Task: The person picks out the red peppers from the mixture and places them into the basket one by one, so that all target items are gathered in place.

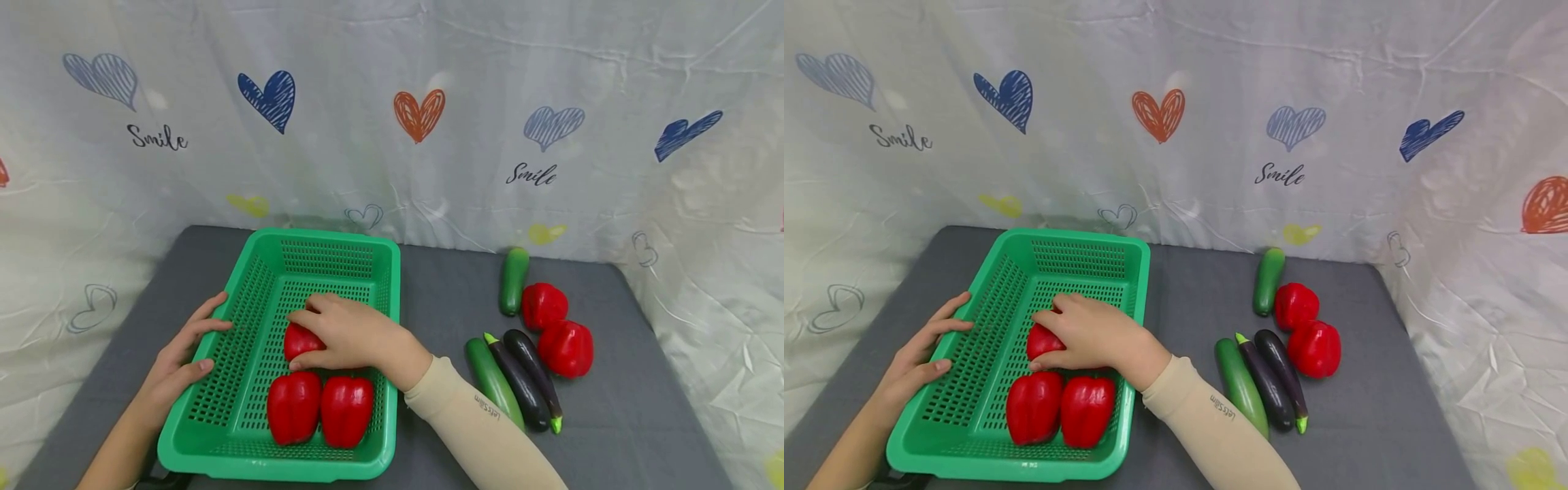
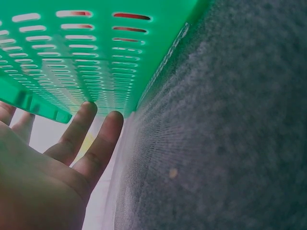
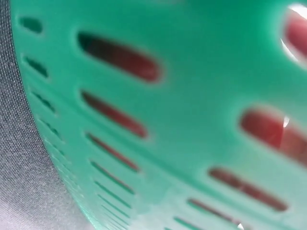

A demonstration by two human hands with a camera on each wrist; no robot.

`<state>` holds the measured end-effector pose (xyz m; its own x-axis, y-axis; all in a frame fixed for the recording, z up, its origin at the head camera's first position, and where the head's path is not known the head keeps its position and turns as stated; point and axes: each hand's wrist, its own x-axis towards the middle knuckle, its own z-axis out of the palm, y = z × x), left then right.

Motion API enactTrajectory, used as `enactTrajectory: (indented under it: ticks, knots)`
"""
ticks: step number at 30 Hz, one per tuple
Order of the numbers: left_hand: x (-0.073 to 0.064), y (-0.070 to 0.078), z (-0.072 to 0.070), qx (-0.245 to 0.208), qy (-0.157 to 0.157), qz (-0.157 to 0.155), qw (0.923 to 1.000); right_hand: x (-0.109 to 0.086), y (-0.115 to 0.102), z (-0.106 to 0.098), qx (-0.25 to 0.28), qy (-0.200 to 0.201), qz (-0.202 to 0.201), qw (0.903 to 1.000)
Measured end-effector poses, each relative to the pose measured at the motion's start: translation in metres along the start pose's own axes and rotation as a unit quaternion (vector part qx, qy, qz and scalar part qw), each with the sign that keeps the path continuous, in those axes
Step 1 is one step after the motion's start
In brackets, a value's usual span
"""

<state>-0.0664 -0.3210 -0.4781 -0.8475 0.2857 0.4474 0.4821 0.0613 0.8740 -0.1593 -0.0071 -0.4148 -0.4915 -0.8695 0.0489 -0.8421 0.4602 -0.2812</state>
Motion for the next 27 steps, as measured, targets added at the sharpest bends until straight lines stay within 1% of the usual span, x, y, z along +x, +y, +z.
enactTrajectory:
  ticks: [7,13,17,19,24,27]
  knots:
    - [0.0005,0.0009,0.0008,0.001,0.000,-0.005,1.0000,-0.0002,0.0002,0.0010,-0.013,-0.005,0.005,0.9999]
    - [-0.0008,-0.0019,0.0001,-0.002,0.000,0.005,1.0000,-0.0017,0.0001,0.0009,-0.013,-0.001,0.005,0.9999]
    - [0.0001,-0.0008,0.0000,-0.002,0.000,0.007,1.0000,-0.0026,0.0000,0.0001,-0.011,0.004,0.009,0.9999]
    - [0.0002,0.0003,0.0005,0.000,0.000,0.002,1.0000,-0.0030,-0.0002,-0.0002,-0.011,0.006,0.012,0.9999]
    - [-0.0014,0.0029,0.0010,0.010,0.001,-0.028,0.9996,-0.0043,-0.0005,-0.0005,-0.008,0.011,0.016,0.9998]
    - [-0.0016,0.0033,0.0008,0.013,0.001,-0.030,0.9995,-0.0056,-0.0007,-0.0008,-0.004,0.016,0.018,0.9997]
